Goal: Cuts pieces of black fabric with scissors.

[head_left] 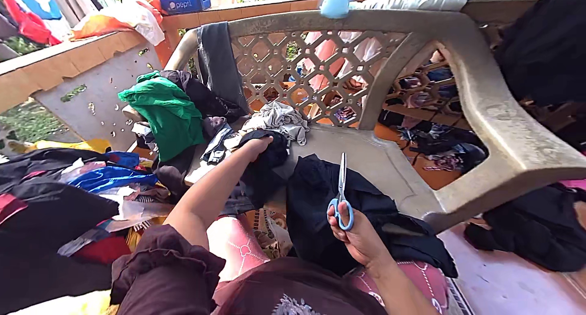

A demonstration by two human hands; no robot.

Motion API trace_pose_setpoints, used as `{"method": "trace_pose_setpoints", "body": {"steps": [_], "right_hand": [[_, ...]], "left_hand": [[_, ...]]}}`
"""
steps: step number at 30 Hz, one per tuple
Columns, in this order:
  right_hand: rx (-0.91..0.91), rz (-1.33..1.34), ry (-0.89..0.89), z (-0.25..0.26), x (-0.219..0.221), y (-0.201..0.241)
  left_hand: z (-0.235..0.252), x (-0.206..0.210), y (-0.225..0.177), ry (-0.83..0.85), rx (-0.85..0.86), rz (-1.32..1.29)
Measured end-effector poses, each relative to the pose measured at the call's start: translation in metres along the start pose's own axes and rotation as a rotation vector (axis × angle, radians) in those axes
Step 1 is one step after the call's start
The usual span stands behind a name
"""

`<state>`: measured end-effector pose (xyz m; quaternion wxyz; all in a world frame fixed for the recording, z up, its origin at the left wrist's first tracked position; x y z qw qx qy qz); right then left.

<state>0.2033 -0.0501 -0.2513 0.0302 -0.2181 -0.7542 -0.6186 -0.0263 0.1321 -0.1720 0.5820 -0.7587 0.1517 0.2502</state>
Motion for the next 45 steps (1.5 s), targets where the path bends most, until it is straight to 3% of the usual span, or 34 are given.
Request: {"method": "trace_pose_setpoints", "body": {"steps": [2,4,5,7,9,10,13,16,19,23,26,31,33,36,39,41,45], "right_hand": [[0.014,-0.078,-0.066,0.002,-0.014,-0.005],[0.046,-0.162,-0.136,0.003,-0.03,-0.011],[0.062,-0.196,-0.17,0.003,-0.039,-0.014],[0.076,-0.238,-0.233,0.002,-0.053,-0.02],[0.059,-0.273,-0.292,0.0,-0.068,-0.022],[0.028,-0.292,-0.309,0.0,-0.078,-0.021],[-0.169,-0.414,-0.407,0.0,-0.112,-0.016],[-0.356,-0.602,-0.555,0.003,-0.145,-0.007],[-0.381,-0.74,-0.687,0.006,-0.162,0.0],[-0.411,-0.921,-0.708,0.006,-0.154,0.004],[-0.441,-0.939,-0.721,0.003,-0.153,0.004],[-0.481,-0.81,-0.773,0.009,-0.163,-0.001],[-0.429,-0.776,-0.769,0.012,-0.164,0.0],[-0.372,-0.758,-0.764,0.015,-0.165,0.0],[-0.37,-0.745,-0.758,0.015,-0.166,-0.003],[-0.406,-0.75,-0.764,0.013,-0.167,-0.006],[-0.456,-0.712,-0.765,0.009,-0.166,-0.007]], "left_hand": [[0.017,-0.023,-0.041,-0.213,0.455,0.201],[0.026,-0.044,-0.071,-0.42,0.711,0.169],[0.031,-0.048,-0.079,-0.452,0.723,0.053],[0.033,-0.042,-0.077,-0.381,0.498,-0.257],[0.02,-0.009,-0.05,-0.258,0.245,-0.268],[0.012,0.015,-0.034,-0.183,0.23,-0.164],[-0.052,0.086,0.003,0.05,0.433,0.251],[-0.112,0.13,0.033,0.173,0.479,0.523],[-0.115,0.147,0.059,0.159,0.509,0.69],[-0.097,0.135,0.068,0.121,0.534,0.681],[-0.086,0.117,0.071,0.065,0.456,0.375],[-0.059,0.062,0.052,-0.23,0.147,-0.834],[-0.046,0.034,0.032,-0.27,0.088,-1.076],[-0.02,0.001,0.015,-0.304,0.069,-1.202],[0.008,-0.016,0.022,-0.463,-0.012,-1.103],[0.01,-0.014,0.03,-0.511,0.009,-0.837],[-0.031,0.032,0.023,-0.404,0.428,-0.019]]}}
Point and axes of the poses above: each hand's wrist, its own z-axis towards the middle knuckle, its own x-axis out of the palm, y = z × x, the point moved 6 cm from there along z, towards the middle knuckle, and after that the axes turned 15 degrees about -y, right-handed, at the moved point
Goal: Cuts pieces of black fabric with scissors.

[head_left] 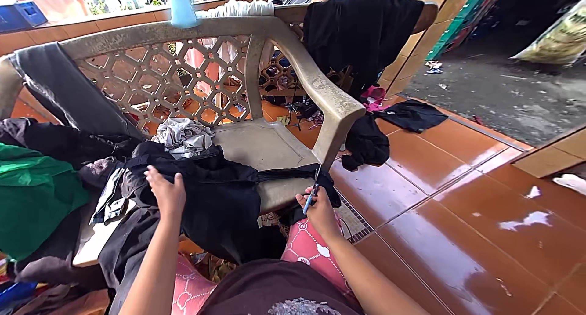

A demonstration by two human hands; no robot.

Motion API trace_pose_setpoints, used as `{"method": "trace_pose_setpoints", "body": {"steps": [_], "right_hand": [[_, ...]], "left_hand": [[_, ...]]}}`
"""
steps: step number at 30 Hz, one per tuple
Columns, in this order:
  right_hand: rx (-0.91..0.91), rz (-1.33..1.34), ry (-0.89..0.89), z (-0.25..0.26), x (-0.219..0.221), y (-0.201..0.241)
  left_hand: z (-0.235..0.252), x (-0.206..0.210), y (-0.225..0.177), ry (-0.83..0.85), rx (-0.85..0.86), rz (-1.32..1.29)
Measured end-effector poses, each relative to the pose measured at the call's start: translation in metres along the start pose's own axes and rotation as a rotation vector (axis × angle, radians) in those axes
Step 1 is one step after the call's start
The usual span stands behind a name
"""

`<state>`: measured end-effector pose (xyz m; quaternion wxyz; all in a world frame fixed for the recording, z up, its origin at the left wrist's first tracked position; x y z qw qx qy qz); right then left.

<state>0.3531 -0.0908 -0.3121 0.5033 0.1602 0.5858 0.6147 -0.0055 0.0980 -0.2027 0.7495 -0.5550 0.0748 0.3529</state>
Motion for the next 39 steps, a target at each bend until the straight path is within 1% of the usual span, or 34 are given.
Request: {"method": "trace_pose_setpoints", "body": {"steps": [2,4,6,7,8,10,12,14,16,19,20,21,24,26,27,28,29,31,32,33,34,36,39], "right_hand": [[0.011,0.057,-0.011,0.0,0.0,-0.002],[0.041,0.164,-0.047,-0.002,-0.001,-0.005],[0.053,0.299,-0.126,-0.007,-0.008,-0.004],[0.028,0.36,-0.184,-0.01,-0.014,-0.003],[-0.019,0.414,-0.25,-0.013,-0.02,-0.003],[-0.099,0.491,-0.385,-0.016,-0.032,-0.006],[-0.089,0.494,-0.478,-0.013,-0.038,-0.008],[-0.022,0.414,-0.503,-0.006,-0.037,-0.013],[0.044,0.324,-0.478,0.001,-0.032,-0.015],[0.127,0.178,-0.377,0.012,-0.022,-0.014],[0.142,0.123,-0.35,0.016,-0.02,-0.012],[0.144,0.056,-0.327,0.02,-0.018,-0.009],[0.171,-0.146,-0.213,0.038,-0.013,-0.006],[0.191,-0.211,-0.135,0.05,-0.013,-0.006],[0.203,-0.162,-0.116,0.054,-0.016,-0.004],[0.231,-0.038,-0.121,0.056,-0.021,0.0],[0.276,0.158,-0.147,0.056,-0.029,0.007],[0.38,0.639,-0.192,0.059,-0.05,0.024],[0.411,0.832,-0.191,0.063,-0.063,0.032],[0.418,0.971,-0.18,0.067,-0.078,0.041],[0.408,1.059,-0.165,0.07,-0.091,0.049],[0.37,1.108,-0.144,0.073,-0.11,0.057],[0.341,1.091,-0.128,0.065,-0.12,0.054]], "left_hand": [[-0.041,0.027,-0.012,0.122,0.293,0.169],[-0.083,0.048,-0.017,0.18,0.508,0.223],[-0.111,0.054,-0.012,0.125,0.668,0.209],[-0.12,0.051,-0.007,0.087,0.698,0.199],[-0.124,0.045,0.001,0.062,0.686,0.19],[-0.125,0.024,0.02,0.016,0.579,0.164],[-0.118,-0.002,0.041,-0.032,0.425,0.134],[-0.11,-0.026,0.06,-0.058,0.278,0.114],[-0.106,-0.044,0.078,-0.052,0.157,0.092],[-0.109,-0.056,0.091,0.085,-0.083,0.111],[-0.112,-0.058,0.09,0.117,-0.125,0.115],[-0.114,-0.059,0.088,0.133,-0.132,0.119],[-0.118,-0.054,0.081,0.141,-0.076,0.111],[-0.122,-0.043,0.079,0.156,-0.058,0.089],[-0.122,-0.038,0.079,0.162,-0.074,0.069],[-0.122,-0.032,0.079,0.163,-0.116,0.043],[-0.121,-0.026,0.082,0.166,-0.181,0.015],[-0.119,-0.019,0.091,0.176,-0.316,-0.02],[-0.118,-0.017,0.093,0.172,-0.343,-0.022],[-0.117,-0.017,0.094,0.166,-0.34,-0.014],[-0.116,-0.018,0.092,0.158,-0.318,-0.004],[-0.112,-0.022,0.084,0.115,-0.242,0.005],[-0.1,-0.025,0.061,0.016,-0.017,-0.017]]}}
Point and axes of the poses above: each hand's wrist, its own z-axis towards the middle knuckle, its own x-axis out of the palm, y = z × x, the point moved 6 cm from there along z, towards the middle knuckle, and after that the axes turned 15 degrees about -y, right-handed, at the moved point
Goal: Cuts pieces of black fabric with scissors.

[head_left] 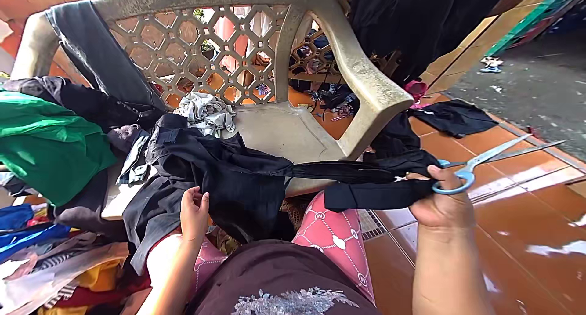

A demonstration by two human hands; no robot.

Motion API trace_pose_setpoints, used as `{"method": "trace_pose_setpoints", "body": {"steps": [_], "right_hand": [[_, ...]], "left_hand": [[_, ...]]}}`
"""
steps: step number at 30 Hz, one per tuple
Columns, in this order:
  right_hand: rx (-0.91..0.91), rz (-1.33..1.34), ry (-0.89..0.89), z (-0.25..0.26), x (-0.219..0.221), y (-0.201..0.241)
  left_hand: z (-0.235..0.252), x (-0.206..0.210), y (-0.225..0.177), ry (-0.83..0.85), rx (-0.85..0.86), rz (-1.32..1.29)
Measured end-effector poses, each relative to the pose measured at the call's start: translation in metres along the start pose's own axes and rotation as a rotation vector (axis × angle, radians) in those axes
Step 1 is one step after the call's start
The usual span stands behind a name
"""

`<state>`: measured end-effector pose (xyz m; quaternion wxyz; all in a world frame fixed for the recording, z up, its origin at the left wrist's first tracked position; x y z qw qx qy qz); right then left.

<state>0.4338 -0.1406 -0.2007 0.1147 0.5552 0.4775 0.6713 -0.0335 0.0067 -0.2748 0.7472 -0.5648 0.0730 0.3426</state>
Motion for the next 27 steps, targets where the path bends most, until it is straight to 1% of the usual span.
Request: {"method": "trace_pose_setpoints", "body": {"steps": [1,3,5,7,10,13,15,17,19,20,21,22,23,24,25,27], "right_hand": [[0.019,-0.004,-0.005,-0.002,-0.004,-0.005],[0.069,-0.014,-0.031,-0.006,-0.011,-0.017],[0.114,-0.018,-0.055,-0.008,-0.016,-0.026],[0.134,-0.01,-0.055,-0.009,-0.017,-0.028],[0.125,0.016,-0.03,-0.011,-0.018,-0.022],[0.111,0.065,0.06,-0.017,-0.017,-0.006],[0.135,0.113,0.194,-0.024,-0.017,0.006],[0.214,0.203,0.375,-0.03,-0.019,0.02],[0.334,0.357,0.504,-0.04,-0.019,0.034],[0.402,0.432,0.556,-0.047,-0.018,0.042],[0.481,0.504,0.619,-0.053,-0.016,0.048],[0.532,0.543,0.677,-0.059,-0.015,0.054],[0.543,0.557,0.714,-0.064,-0.012,0.059],[0.537,0.568,0.745,-0.071,-0.008,0.065],[0.524,0.576,0.789,-0.08,-0.002,0.071],[0.479,0.525,0.881,-0.093,0.005,0.081]], "left_hand": [[0.005,0.0,-0.013,-0.026,0.096,-0.016],[0.017,0.006,-0.042,-0.01,0.268,-0.053],[0.027,0.019,-0.07,0.079,0.404,-0.058],[0.036,0.042,-0.094,0.209,0.486,-0.034],[0.039,0.09,-0.122,0.563,0.497,0.104],[0.028,0.139,-0.133,0.95,0.486,0.329],[0.012,0.156,-0.135,1.163,0.533,0.478],[-0.008,0.159,-0.139,1.363,0.562,0.676],[-0.026,0.157,-0.138,1.461,0.559,0.945],[-0.034,0.156,-0.136,1.47,0.514,1.029],[-0.042,0.156,-0.136,1.473,0.462,1.054],[-0.05,0.158,-0.137,1.471,0.414,1.008],[-0.057,0.163,-0.139,1.462,0.367,0.89],[-0.061,0.166,-0.146,1.432,0.312,0.714],[-0.06,0.168,-0.154,1.357,0.214,0.498],[-0.046,0.165,-0.181,1.13,-0.044,-0.026]]}}
Point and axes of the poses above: each hand's wrist, its own z-axis towards the middle knuckle, its own x-axis out of the palm, y = z × x, the point moved 6 cm from there along z, towards the middle knuckle, and after that the axes turned 15 degrees about -y, right-handed, at the moved point
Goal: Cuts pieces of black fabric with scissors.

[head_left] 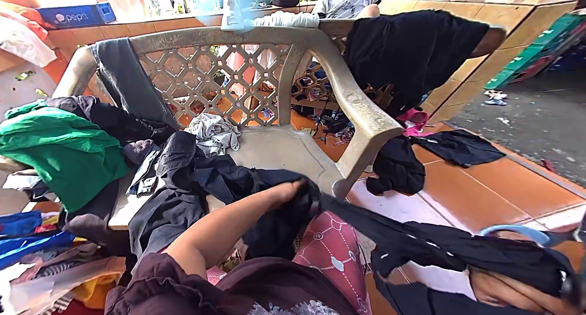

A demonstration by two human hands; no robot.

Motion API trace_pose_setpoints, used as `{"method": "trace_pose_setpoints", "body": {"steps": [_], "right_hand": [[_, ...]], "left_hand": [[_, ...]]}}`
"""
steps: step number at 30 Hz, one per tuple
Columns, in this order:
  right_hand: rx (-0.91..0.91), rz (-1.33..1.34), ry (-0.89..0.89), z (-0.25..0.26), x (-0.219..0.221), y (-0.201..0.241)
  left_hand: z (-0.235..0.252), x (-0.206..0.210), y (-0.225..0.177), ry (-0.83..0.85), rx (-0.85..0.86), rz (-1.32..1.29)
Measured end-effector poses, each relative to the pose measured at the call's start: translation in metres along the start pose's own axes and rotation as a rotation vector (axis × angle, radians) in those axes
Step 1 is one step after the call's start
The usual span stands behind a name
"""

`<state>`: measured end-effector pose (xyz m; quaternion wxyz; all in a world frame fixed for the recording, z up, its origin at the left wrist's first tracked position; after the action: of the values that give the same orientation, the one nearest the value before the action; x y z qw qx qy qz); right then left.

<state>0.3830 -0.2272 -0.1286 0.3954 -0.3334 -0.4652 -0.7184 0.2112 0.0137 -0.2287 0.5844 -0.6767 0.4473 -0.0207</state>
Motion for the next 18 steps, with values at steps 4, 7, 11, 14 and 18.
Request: {"method": "trace_pose_setpoints", "body": {"steps": [4,7,11,14,18], "right_hand": [[0.095,-0.084,0.123,0.005,-0.017,0.006],[0.002,-0.273,-0.054,0.045,-0.004,-0.003],[-0.146,-0.372,-0.23,0.1,0.019,-0.007],[-0.238,-0.426,-0.175,0.124,0.037,-0.008],[-0.17,-0.41,-0.086,0.125,0.031,-0.023]], "left_hand": [[0.007,-0.06,-0.072,-0.078,0.024,-0.75],[0.007,-0.13,-0.135,-0.19,0.271,-1.015],[-0.033,-0.234,-0.202,-0.427,0.749,-1.369],[-0.096,-0.271,-0.205,-0.44,1.131,-1.446],[-0.142,-0.248,-0.094,-0.404,1.377,-1.415]]}}
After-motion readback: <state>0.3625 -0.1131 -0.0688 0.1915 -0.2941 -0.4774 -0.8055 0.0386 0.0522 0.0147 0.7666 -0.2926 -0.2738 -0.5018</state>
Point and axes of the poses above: each hand's wrist, its own z-axis towards the middle knuckle, its own x-axis out of the palm, y = z × x, the point moved 6 cm from there along z, towards the middle knuckle, and after that the axes turned 15 degrees about -y, right-handed, at the moved point
